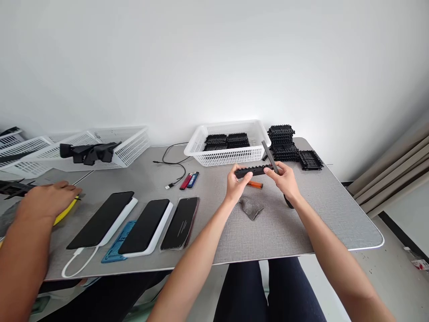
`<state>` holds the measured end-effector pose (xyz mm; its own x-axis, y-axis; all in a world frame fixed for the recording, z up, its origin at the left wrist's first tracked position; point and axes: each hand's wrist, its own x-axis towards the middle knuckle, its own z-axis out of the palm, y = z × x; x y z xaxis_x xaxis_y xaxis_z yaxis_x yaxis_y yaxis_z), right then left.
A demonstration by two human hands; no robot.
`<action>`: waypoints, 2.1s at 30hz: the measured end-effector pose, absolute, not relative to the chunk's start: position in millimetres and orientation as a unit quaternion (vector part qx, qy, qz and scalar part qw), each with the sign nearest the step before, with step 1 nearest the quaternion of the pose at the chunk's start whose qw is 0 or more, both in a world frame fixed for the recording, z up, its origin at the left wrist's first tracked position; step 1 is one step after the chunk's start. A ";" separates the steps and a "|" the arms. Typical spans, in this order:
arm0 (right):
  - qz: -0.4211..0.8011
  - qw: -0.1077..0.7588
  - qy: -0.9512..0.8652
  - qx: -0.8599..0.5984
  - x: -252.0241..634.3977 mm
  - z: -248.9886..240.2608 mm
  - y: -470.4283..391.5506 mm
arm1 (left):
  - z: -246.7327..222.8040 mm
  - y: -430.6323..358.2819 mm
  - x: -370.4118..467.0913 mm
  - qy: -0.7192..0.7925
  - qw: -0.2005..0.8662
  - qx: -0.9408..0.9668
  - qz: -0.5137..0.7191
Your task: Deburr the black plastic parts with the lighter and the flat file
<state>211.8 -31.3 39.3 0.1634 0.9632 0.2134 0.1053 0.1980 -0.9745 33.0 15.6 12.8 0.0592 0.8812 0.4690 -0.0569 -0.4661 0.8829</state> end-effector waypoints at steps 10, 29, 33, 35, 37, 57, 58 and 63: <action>0.434 0.573 -0.506 -0.476 212.9 40.6 -32.1 | 4.8 16.2 35.3 0.309 0.406 0.605 0.611; 0.356 0.564 -0.630 -0.397 219.6 41.5 -30.8 | 3.9 37.7 21.1 0.355 0.706 0.356 0.498; 0.388 0.549 -0.620 -0.404 222.4 41.3 -31.1 | 3.2 36.6 22.9 0.346 0.695 0.377 0.505; 0.414 0.540 -0.606 -0.413 224.9 42.3 -31.5 | 2.0 38.1 22.9 0.346 0.668 0.385 0.535; 0.439 0.528 -0.591 -0.424 227.2 43.6 -31.7 | 1.3 40.3 21.9 0.344 0.633 0.388 0.574; 0.432 0.496 -0.576 -0.485 225.6 38.8 -28.6 | 6.3 22.4 29.4 0.318 0.328 0.671 0.584; 0.428 0.491 -0.583 -0.487 225.6 39.3 -28.9 | 6.1 23.1 29.1 0.322 0.332 0.665 0.586; 0.319 0.486 -0.613 -0.535 226.6 42.2 -31.8 | 5.9 26.3 26.0 0.327 0.313 0.654 0.606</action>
